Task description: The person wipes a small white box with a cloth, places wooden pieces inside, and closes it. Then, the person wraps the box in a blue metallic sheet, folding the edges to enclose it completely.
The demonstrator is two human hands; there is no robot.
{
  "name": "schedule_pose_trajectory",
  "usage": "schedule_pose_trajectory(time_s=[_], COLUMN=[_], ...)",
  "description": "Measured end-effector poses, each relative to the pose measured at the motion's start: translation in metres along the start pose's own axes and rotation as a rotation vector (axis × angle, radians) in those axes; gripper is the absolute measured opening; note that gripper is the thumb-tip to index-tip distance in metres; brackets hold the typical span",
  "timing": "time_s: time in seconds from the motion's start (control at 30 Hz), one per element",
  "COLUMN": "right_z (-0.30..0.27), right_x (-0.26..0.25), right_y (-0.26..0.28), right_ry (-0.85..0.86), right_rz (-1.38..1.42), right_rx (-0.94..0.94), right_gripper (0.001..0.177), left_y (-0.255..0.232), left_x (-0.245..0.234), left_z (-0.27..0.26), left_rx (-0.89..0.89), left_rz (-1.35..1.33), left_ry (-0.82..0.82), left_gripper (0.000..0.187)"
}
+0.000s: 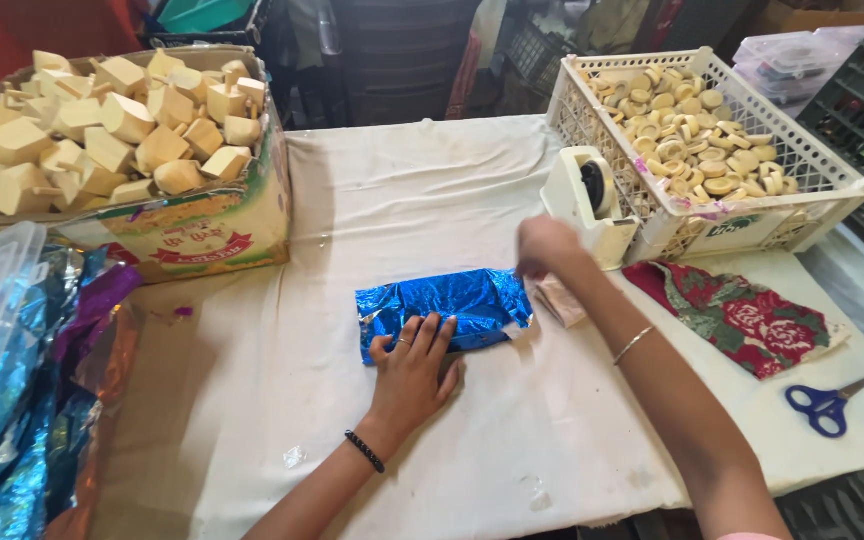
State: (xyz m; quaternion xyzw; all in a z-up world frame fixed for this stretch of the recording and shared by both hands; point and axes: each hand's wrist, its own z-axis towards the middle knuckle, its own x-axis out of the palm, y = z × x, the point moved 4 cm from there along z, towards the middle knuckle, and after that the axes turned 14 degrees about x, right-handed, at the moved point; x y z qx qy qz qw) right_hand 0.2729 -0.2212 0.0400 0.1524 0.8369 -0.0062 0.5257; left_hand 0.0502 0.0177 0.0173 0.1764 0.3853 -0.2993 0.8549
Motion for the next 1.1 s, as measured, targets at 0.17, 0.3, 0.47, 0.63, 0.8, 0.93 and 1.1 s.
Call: schedule_pose_trajectory(time_s=[0.17,0.3,0.47,0.63,0.8,0.93,1.1], right_z=[-0.077,-0.17,-0.131,-0.106,-0.147,-0.12,-0.052], right_x=[-0.016,0.036,0.051,0.039,0.065,0.082,0.103], right_y=[-0.02,-0.003,-0.045,-0.101,-0.045,-0.051,-0.101], right_ry=[-0.294,-0.736,-0.635,-0.615,-0.361,-0.303,-0.406], right_rz=[0.224,0.273,0.4,0.531,0.588,0.677,0.638], right_rx=[-0.284,-0.844,-0.753,-0.642,-0.682,-0.524,-0.536], right_gripper=[0.045,0.094,0.059,0.023,0.075,0.067,0.028], left_y=[0.001,-0.001,0.001,0.001,0.0,-0.001,0.002], left_x=[-0.004,-0.002,-0.003,-0.001,-0.005,-0.003,0.0], left_z=[0.002,0.002,0.001,0.001,0.003,0.003,0.002], left_rx=[0.008,0.013,0.019,0.008,0.02,0.019,0.022], left_rz=[-0.013,0.012,0.015,-0.021,0.026,0.017,0.0], left_ry=[0.006,0.009,0.018,0.055,0.04,0.041,0.027], left_gripper=[0.058,0.059,0.058,0.06,0.058,0.059,0.058])
